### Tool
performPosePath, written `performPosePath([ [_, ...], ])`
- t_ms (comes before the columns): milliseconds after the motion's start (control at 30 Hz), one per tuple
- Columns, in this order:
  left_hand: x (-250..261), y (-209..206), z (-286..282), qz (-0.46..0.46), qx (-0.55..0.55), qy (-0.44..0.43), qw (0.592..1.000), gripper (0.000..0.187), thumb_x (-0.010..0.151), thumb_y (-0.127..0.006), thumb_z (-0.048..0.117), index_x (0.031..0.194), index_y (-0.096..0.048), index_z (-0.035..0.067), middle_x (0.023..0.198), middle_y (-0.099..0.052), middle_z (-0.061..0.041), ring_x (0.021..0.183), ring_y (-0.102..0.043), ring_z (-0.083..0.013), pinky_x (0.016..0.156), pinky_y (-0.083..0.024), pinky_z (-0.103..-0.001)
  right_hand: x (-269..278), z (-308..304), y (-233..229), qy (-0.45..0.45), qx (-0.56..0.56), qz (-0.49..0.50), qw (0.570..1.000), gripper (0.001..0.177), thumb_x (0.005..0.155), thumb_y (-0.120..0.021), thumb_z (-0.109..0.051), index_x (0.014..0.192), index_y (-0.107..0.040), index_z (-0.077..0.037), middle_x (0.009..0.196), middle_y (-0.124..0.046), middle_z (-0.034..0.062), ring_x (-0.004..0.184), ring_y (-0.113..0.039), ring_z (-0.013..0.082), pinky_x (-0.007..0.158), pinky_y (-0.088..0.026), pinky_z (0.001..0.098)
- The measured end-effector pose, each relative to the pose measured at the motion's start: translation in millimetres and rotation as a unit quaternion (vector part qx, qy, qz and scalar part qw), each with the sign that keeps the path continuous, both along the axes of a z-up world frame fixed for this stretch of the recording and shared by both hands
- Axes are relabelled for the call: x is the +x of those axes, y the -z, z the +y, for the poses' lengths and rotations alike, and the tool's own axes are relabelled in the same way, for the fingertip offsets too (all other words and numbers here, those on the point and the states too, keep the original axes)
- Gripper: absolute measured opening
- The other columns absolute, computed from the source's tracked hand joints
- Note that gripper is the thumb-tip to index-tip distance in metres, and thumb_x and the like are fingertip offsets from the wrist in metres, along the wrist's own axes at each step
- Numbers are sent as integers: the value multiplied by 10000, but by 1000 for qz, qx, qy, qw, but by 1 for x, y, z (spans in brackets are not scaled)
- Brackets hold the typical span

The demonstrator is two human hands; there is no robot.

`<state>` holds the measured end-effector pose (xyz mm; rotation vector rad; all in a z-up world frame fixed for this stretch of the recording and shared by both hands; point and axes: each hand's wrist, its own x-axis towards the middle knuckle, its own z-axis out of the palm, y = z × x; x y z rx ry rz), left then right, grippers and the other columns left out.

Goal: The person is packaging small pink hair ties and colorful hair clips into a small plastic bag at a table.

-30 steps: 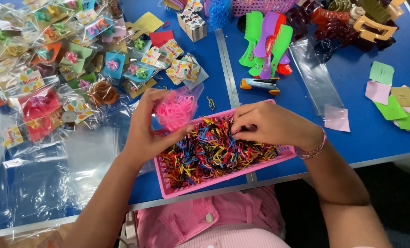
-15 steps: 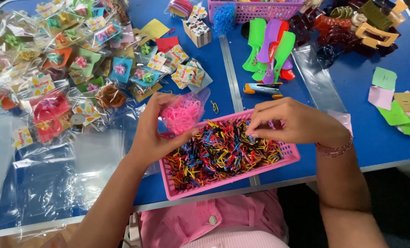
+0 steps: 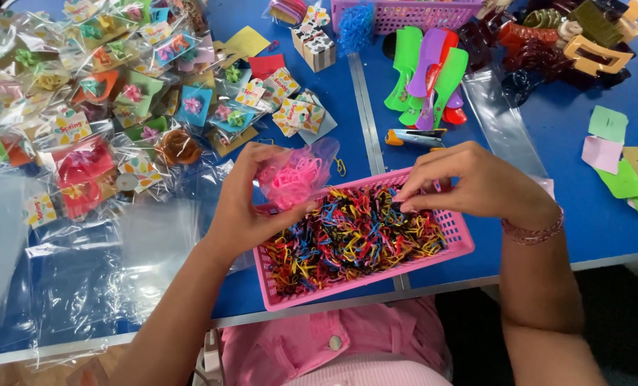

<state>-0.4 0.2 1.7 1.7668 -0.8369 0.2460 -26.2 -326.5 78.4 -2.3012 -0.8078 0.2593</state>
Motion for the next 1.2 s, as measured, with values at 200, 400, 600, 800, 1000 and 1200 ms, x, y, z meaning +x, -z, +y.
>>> performPosePath([
  [200,4,4,-2,12,-63,12,998,656,738,-925,62,1266,-541,0,1070,-594,-190,1032,-675,-462,840,-581,-535,-3,19,5,20,-3,12,1000,137,880,-765,-98,964,-830,-184,811,-764,56,684,-698,203,563,-571,314],
  [400,3,2,-2,15,-66,14,998,650,746,-919,64,1268,-536,4,1074,-593,-187,1039,-672,-467,839,-580,-539,-5,17,5,-8,-60,106,993,183,896,-721,-113,1044,-828,-113,860,-806,135,713,-744,294,617,-599,405],
  [600,1,-3,-1,25,-65,15,997,646,751,-915,92,1275,-544,11,1066,-599,-182,1002,-677,-432,834,-569,-511,-3,10,2,-3,-25,48,999,140,896,-747,-135,953,-870,-172,838,-810,44,651,-727,210,579,-577,330],
  [800,-1,-5,-2,36,-41,26,998,661,728,-931,100,1268,-559,19,1057,-618,-192,957,-679,-436,814,-557,-529,-8,24,-3,13,56,-63,996,131,884,-771,-90,971,-851,-147,800,-792,35,565,-653,162,511,-534,273],
  [1000,0,-7,-3,39,-13,43,998,652,691,-947,90,1239,-597,38,1067,-646,-183,881,-674,-399,779,-557,-497,-9,31,-6,68,192,-181,962,127,825,-840,-5,931,-781,-44,706,-695,80,542,-587,174,489,-501,255],
  [1200,0,-12,-3,24,2,45,999,639,690,-945,93,1234,-611,55,1076,-655,-172,849,-668,-373,755,-555,-486,-10,80,-41,-22,130,-248,960,73,876,-793,-2,890,-789,-74,895,-791,58,630,-666,207,533,-543,281],
])
